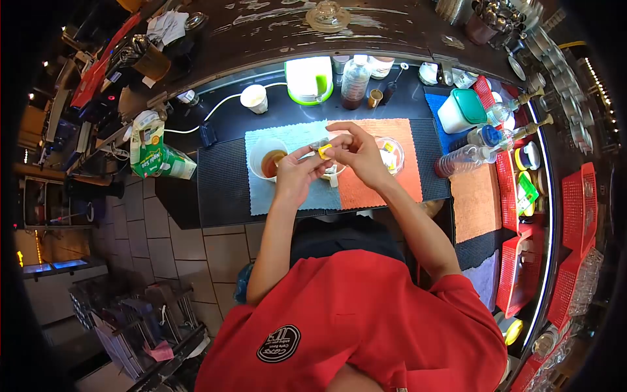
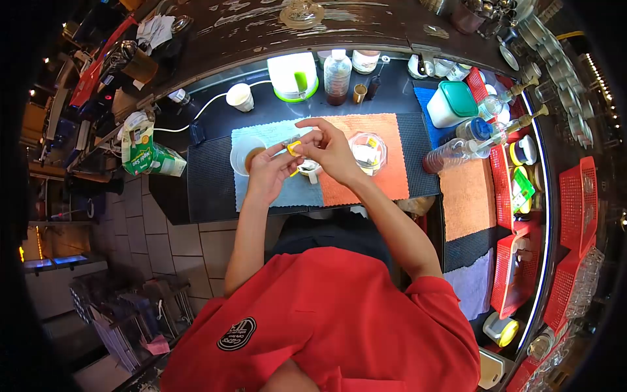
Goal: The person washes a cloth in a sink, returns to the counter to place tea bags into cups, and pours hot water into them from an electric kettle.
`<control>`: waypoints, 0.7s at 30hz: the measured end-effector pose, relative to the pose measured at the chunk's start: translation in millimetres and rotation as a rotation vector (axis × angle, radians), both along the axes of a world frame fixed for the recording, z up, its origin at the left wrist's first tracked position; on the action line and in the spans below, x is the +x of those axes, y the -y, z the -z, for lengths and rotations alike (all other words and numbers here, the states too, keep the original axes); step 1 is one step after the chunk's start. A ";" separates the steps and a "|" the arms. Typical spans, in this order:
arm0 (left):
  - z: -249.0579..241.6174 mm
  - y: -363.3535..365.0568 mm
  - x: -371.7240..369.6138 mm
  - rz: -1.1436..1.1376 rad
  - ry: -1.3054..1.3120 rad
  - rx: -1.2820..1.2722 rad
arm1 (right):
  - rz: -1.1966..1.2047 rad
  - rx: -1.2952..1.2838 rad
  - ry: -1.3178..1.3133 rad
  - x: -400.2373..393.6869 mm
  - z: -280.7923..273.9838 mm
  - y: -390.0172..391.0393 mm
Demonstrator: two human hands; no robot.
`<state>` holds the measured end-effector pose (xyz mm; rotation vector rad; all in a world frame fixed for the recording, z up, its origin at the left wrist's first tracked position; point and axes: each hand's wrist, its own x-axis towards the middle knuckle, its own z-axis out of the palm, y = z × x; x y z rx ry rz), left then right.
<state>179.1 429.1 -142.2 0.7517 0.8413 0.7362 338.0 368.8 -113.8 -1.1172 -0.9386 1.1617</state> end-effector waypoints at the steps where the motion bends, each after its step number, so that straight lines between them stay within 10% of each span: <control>1: 0.1 0.8 -0.4 0.002 -0.034 0.041 | 0.001 -0.022 -0.032 -0.9 -0.5 0.7; 6: -16.7 -3.9 -3.0 0.157 -0.651 0.738 | 0.051 -0.352 -0.165 6.4 24.5 -8.8; 12: -28.0 -14.0 -0.8 0.276 -0.896 0.808 | -0.053 -0.437 -0.291 17.4 15.4 -13.1; 21: 8.4 -17.0 -19.1 0.200 -0.914 0.723 | -0.066 -0.200 0.710 24.4 23.9 -39.8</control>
